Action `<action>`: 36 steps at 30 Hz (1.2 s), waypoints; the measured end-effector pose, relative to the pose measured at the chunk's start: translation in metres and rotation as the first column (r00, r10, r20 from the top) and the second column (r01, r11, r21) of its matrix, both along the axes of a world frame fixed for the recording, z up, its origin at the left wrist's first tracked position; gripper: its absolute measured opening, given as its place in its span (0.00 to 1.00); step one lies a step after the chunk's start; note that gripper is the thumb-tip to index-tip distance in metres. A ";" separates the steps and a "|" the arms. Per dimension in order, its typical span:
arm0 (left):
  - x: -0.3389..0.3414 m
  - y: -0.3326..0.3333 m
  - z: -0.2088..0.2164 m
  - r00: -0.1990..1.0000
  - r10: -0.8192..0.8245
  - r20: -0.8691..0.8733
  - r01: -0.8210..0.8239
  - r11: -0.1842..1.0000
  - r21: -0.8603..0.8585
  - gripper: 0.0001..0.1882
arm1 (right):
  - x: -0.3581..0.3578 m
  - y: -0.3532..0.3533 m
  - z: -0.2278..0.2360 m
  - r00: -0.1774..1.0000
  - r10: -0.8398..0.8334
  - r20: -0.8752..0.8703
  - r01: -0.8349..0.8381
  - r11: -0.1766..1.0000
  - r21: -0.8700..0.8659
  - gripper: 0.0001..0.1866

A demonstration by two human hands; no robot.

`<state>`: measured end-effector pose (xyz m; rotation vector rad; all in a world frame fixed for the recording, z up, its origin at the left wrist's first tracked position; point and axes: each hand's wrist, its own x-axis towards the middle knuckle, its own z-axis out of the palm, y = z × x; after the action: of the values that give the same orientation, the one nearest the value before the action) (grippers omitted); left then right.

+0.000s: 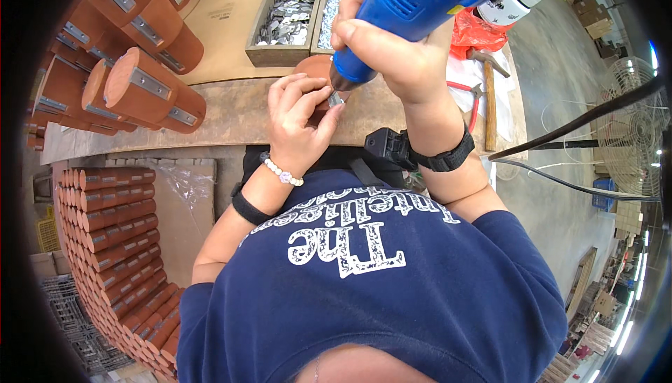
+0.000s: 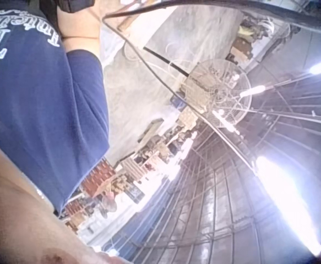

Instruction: Screwing metal brackets onto the ends of brown cylindrical objects using an electric screwdriver.

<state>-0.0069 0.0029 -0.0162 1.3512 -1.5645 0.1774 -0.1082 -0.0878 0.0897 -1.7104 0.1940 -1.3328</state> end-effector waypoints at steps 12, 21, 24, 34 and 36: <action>-0.003 0.001 0.009 0.996 0.074 -0.048 -0.072 0.996 0.047 0.17 | -0.015 -0.008 -0.006 0.972 0.095 0.214 -0.153 0.950 0.272 0.23; -0.001 -0.002 0.000 0.998 0.056 -0.001 -0.056 0.998 0.007 0.14 | -0.033 -0.014 -0.002 0.944 0.138 0.300 -0.187 0.972 0.143 0.23; 0.000 0.000 -0.001 0.998 0.055 -0.003 -0.055 0.998 0.025 0.13 | -0.043 -0.016 0.003 0.964 0.077 0.255 -0.108 0.988 0.112 0.24; 0.006 0.003 -0.002 0.977 0.153 -0.147 -0.095 0.935 0.342 0.45 | -0.058 -0.015 0.000 0.928 0.135 0.346 -0.190 0.973 0.128 0.24; 0.009 0.003 -0.003 0.983 0.145 -0.112 -0.104 0.943 0.316 0.45 | -0.059 -0.015 -0.002 0.940 0.098 0.326 -0.147 0.981 0.129 0.24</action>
<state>0.0018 0.0056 -0.0187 1.6734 -1.4349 -0.0854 -0.1677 -0.1033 0.0882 -1.3366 0.0015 -1.4398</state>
